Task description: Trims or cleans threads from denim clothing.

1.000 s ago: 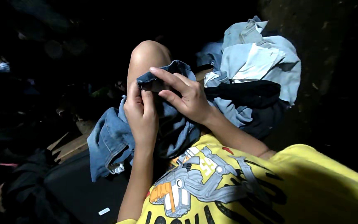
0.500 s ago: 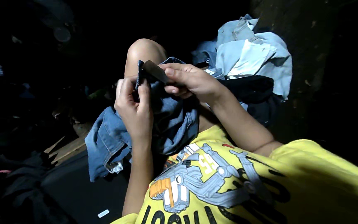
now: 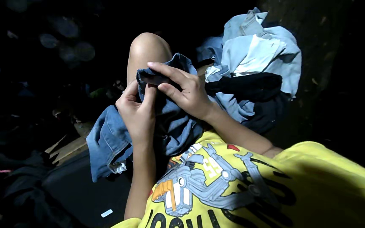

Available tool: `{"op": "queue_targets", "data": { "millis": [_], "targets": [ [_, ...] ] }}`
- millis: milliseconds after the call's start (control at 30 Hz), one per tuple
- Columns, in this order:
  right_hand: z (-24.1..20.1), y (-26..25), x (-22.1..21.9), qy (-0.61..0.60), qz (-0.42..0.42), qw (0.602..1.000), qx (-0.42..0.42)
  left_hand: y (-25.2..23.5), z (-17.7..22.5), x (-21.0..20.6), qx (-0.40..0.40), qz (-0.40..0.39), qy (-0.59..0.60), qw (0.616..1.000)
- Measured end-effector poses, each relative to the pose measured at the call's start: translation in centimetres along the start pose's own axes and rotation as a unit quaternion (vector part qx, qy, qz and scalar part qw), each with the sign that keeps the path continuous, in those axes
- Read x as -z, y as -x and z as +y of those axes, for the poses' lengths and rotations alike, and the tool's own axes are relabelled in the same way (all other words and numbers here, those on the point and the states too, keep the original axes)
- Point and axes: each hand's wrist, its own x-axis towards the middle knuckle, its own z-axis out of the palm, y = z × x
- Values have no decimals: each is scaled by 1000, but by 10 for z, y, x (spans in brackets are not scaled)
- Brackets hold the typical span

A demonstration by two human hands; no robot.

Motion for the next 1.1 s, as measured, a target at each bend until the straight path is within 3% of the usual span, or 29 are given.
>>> {"op": "queue_targets", "data": {
  "millis": [200, 433, 500, 567, 667, 733, 800, 933, 1100],
  "targets": [
    [2, 8, -4, 14, 30, 999, -6, 2, 3, -2, 28, 10, 43, 999],
    [-3, 0, -1, -123, 2, 991, -50, 5, -3, -4, 12, -2, 28, 1000],
    [-5, -5, 12, -255, -41, 958, -124, 3, -3, -2, 17, -11, 22, 1000],
    [-8, -15, 28, -382, -99, 890, -226, 2, -3, 0, 11, -18, 15, 1000],
    [-3, -27, 42, -441, -180, 833, -281, 0, -4, 1, -9, -14, 15, 1000],
    [-7, -29, 42, -431, -182, 844, -261, 0, -4, 1, -2, -2, 13, 1000],
    [-14, -26, 38, -374, -161, 890, -206, -1, -1, 0, 13, 8, 20, 1000],
    [-15, -4, 31, -120, -104, 983, -90, -2, 2, 1, 33, 15, 36, 999],
    [-5, 18, 14, 33, -42, 997, -52, -2, 5, 1, 53, 8, 40, 998]
  ]
}}
